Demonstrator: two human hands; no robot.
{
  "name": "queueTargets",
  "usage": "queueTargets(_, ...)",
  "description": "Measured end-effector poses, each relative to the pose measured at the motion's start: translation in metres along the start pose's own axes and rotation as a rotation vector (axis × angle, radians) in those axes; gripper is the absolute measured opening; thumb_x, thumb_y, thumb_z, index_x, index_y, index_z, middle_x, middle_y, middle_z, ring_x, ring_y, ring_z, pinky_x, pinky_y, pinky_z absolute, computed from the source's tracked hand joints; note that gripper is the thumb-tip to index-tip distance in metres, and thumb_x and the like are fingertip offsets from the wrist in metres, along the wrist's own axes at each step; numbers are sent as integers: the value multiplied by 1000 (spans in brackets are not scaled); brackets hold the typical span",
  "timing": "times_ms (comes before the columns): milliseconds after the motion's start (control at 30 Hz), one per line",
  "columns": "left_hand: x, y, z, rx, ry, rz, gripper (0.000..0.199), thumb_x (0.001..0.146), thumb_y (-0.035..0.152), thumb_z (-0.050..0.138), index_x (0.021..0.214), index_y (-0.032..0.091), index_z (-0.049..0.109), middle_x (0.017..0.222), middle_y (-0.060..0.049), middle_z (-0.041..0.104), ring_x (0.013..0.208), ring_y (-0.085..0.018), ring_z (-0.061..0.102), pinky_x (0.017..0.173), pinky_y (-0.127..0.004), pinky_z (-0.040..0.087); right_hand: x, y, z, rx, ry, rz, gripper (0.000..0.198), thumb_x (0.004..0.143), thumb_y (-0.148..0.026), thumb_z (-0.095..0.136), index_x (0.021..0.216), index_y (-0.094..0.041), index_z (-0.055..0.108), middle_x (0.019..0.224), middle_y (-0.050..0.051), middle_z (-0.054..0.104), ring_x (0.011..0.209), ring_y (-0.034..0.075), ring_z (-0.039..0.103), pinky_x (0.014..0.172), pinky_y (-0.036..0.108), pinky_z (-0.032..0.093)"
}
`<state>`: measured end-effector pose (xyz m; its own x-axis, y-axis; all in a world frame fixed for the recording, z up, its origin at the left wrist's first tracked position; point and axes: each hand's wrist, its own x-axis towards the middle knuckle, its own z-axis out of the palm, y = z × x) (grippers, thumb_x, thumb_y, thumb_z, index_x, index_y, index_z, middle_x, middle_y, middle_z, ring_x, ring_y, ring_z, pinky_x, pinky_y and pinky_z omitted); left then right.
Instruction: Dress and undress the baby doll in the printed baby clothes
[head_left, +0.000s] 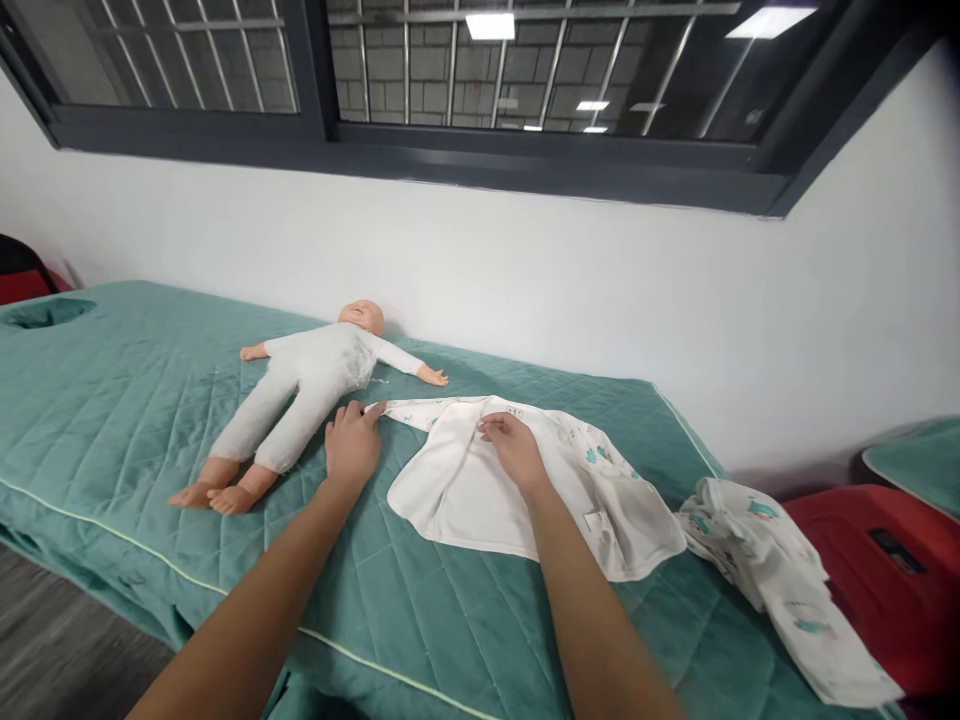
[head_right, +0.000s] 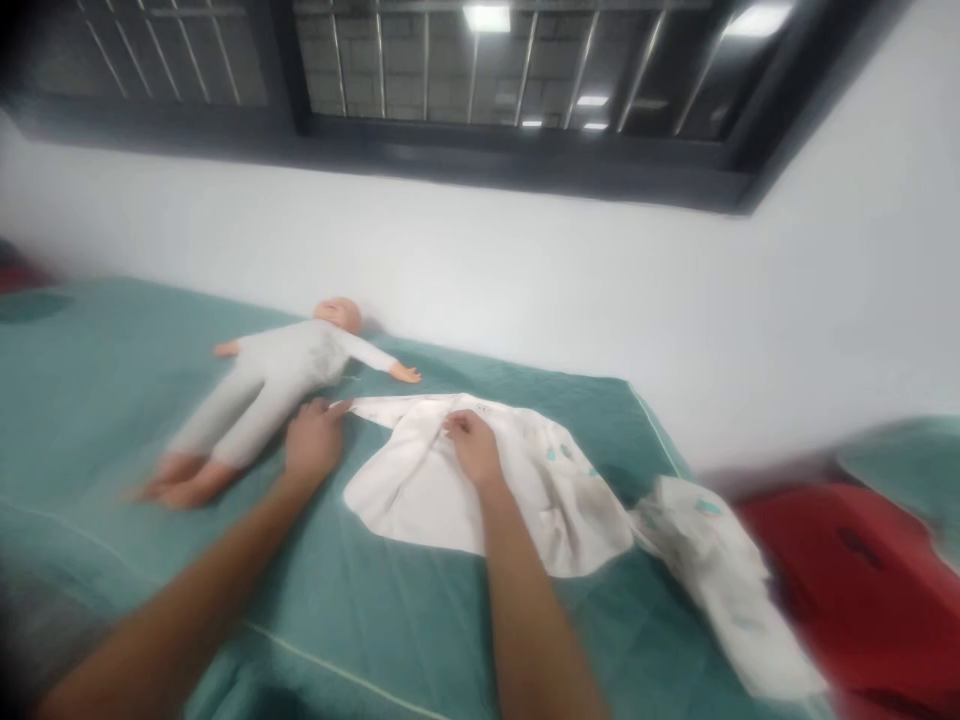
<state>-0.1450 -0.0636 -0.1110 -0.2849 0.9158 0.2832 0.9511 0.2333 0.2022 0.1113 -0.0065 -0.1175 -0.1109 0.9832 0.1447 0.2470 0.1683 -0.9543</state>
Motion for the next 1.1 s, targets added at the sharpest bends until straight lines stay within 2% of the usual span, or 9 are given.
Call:
queueTargets(100,0,-1,1,-9,-8,-11,55,87,11,37,136,29,56,119,-13,59,107,-31,52,85,-43,45,-6,-7,-1,-36,-54,-38,15,78,-30,59,86,-20,68,89,2,73,87,19,67,88,36,51)
queueTargets(200,1,-2,2,-59,-19,28,63,81,6,39,137,29,54,127,-11,60,115,-32,51,91,-47,44,-10,-19,-28,-89,-91,-88,17,76,-30,66,89,-21,71,96,3,73,93,19,66,93,36,48)
queueTargets(300,1,-4,5,-213,4,52,61,81,6,40,135,29,57,132,-6,61,122,-30,51,99,-47,42,-8,-26,-87,-161,10,-94,23,78,-33,63,97,-22,70,105,4,72,100,20,64,95,36,46)
queueTargets(400,1,-7,8,-461,57,-5,46,85,16,43,125,28,65,131,-2,63,120,-24,56,103,-40,43,-7,-19,-156,-286,240,-10,29,82,-35,55,105,-20,66,111,8,70,101,22,64,86,35,49)
queueTargets(533,2,-8,9,-658,79,-66,37,90,36,46,114,21,69,122,-2,68,113,-21,61,101,-33,46,-15,8,-213,-600,361,194,23,76,-36,59,85,-18,69,92,11,72,89,26,65,82,39,47)
queueTargets(633,6,-6,11,-552,86,-51,37,89,41,49,112,20,70,124,-3,67,113,-22,62,103,-32,45,-21,20,-216,-638,257,246,24,70,-44,67,67,-20,67,74,8,70,77,27,63,74,38,45)
queueTargets(767,10,-7,16,-393,174,-12,41,90,25,44,126,21,63,144,-1,53,124,-21,55,110,-31,39,-27,15,-196,-632,81,179,31,70,-52,69,74,-22,67,76,3,70,74,23,61,67,31,43)
queueTargets(933,12,-11,20,-325,208,-59,47,87,16,41,130,14,59,143,-7,52,130,-22,50,113,-32,37,-40,0,-189,-514,-62,67,46,68,-49,73,105,-23,68,108,5,69,96,24,62,82,31,46)
queueTargets(1100,8,-4,16,-255,117,41,40,92,31,43,127,25,63,145,-1,52,132,-23,47,111,-36,37,-50,2,-207,-496,-194,112,75,60,-45,81,128,-23,59,133,10,58,116,30,57,97,39,44)
